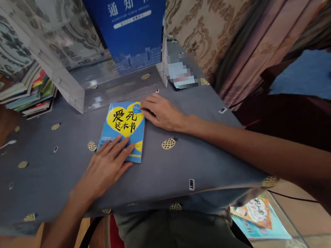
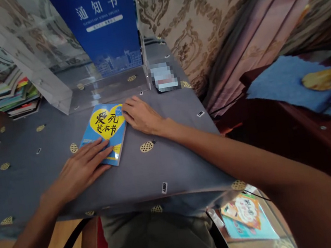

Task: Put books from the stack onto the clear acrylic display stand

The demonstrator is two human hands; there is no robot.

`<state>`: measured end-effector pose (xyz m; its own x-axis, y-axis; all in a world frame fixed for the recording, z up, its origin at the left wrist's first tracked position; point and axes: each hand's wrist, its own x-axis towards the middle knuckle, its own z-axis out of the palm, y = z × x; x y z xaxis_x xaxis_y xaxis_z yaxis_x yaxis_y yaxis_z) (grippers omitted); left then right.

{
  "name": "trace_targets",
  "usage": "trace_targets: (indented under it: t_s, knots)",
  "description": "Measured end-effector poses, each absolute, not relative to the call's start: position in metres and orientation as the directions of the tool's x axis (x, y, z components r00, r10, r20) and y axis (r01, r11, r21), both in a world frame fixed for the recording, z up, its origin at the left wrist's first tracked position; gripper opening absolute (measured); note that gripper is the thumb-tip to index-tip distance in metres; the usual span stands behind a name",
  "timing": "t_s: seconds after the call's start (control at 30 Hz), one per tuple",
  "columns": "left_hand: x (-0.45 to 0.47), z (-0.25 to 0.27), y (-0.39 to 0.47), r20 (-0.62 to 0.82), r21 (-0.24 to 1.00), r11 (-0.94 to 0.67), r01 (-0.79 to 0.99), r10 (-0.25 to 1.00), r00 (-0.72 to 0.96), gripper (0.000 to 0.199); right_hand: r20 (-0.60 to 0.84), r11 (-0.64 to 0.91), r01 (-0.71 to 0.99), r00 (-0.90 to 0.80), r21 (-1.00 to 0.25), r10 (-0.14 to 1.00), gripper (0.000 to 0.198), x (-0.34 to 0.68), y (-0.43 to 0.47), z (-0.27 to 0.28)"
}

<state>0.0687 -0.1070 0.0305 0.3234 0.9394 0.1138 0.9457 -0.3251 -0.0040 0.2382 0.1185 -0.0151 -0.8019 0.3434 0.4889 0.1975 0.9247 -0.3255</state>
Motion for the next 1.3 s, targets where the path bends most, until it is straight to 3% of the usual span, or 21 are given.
trace_targets:
  t_s: [0.2,0.3,0.63,0.8,0.9,1.07,1.17,1.3]
  knots:
    - [0.071,0.031,-0.106,0.196,-0.175,-0.414,0.893,0.874,0.444,0.037,0.487,0.912,0.175,-0.8,-0.371,0.352,0.026,0.245,0.112,-0.016]
    - [0.071,0.032,-0.107,0.191,-0.202,-0.45,0.87,0.853,0.486,0.036,0.483,0.914,0.156,-0.809,-0.374,0.336,0.027,0.247,0.11,-0.014]
    - [0.065,0.037,-0.106,0.215,-0.059,-0.447,0.893,0.868,0.448,0.033,0.532,0.891,0.049,-0.786,-0.452,0.313,0.031,0.248,0.095,-0.012]
    - [0.067,0.039,-0.106,0.232,-0.066,-0.444,0.893,0.864,0.447,0.031,0.557,0.868,-0.004,-0.768,-0.497,0.316,0.031,0.252,0.074,-0.004]
    - [0.067,0.037,-0.107,0.256,-0.054,-0.434,0.899,0.864,0.433,0.031,0.561,0.896,-0.064,-0.799,-0.439,0.217,0.032,0.259,0.048,0.0]
    - [0.059,0.035,-0.108,0.283,0.105,-0.435,0.894,0.875,0.392,0.028,0.564,0.956,-0.22,-0.822,-0.193,-0.075,0.026,0.272,0.007,-0.002]
    - [0.053,0.033,-0.103,0.301,0.199,-0.393,0.898,0.896,0.326,0.026,0.57,0.956,-0.241,-0.815,-0.165,-0.107,0.023,0.273,0.001,-0.002]
    - [0.044,0.026,-0.09,0.271,0.224,-0.242,0.944,0.946,0.178,0.032,0.524,0.942,-0.213,-0.85,-0.258,-0.049,0.024,0.27,0.004,0.003]
